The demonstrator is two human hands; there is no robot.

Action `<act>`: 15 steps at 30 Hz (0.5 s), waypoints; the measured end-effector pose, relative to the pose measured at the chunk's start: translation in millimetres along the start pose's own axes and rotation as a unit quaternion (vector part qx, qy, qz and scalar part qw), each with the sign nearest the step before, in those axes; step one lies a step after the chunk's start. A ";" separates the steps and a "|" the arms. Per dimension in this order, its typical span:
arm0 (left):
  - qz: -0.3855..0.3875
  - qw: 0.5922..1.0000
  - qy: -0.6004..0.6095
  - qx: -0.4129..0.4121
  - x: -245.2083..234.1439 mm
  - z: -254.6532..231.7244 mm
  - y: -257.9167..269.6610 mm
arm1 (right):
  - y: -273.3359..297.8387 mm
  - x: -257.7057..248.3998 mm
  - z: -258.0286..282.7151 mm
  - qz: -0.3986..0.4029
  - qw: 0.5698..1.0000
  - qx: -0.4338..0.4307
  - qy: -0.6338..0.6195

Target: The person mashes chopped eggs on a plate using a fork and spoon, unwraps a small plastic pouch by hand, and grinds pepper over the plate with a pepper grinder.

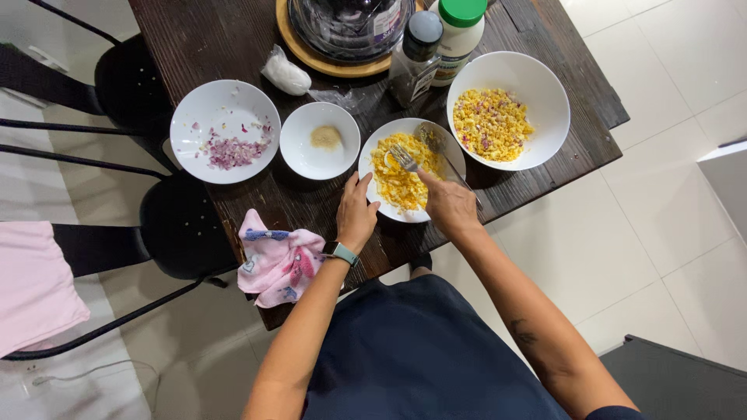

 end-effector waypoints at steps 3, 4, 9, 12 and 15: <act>0.011 1.000 0.005 -0.002 -3.1 -3.5 -1.0 | 4.2 -4.5 -6.4 0.032 0.999 0.037 -0.012; 0.011 1.000 0.004 -0.003 -5.0 -5.2 -2.0 | 5.6 -6.7 -4.9 0.032 0.999 0.036 -0.013; 0.027 0.999 -0.023 -0.003 -5.3 -11.8 -5.5 | 10.8 -1.1 -1.8 0.049 0.998 0.020 -0.015; 0.039 0.997 -0.072 0.001 -4.9 -14.9 -10.1 | 7.6 10.4 -7.7 0.085 0.995 0.047 0.001; 0.068 0.992 -0.104 -0.003 -2.1 -16.1 -11.5 | 6.4 14.0 -9.8 0.079 0.996 0.036 -0.009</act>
Point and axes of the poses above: each hand's wrist, its own y-axis away from the middle knuckle, its own x-axis out of the palm, z = x × y, the point moved 10 cm from there along -y, towards the middle knuckle, and after that the axes turned 4 degrees about x, right-handed, at the moved point
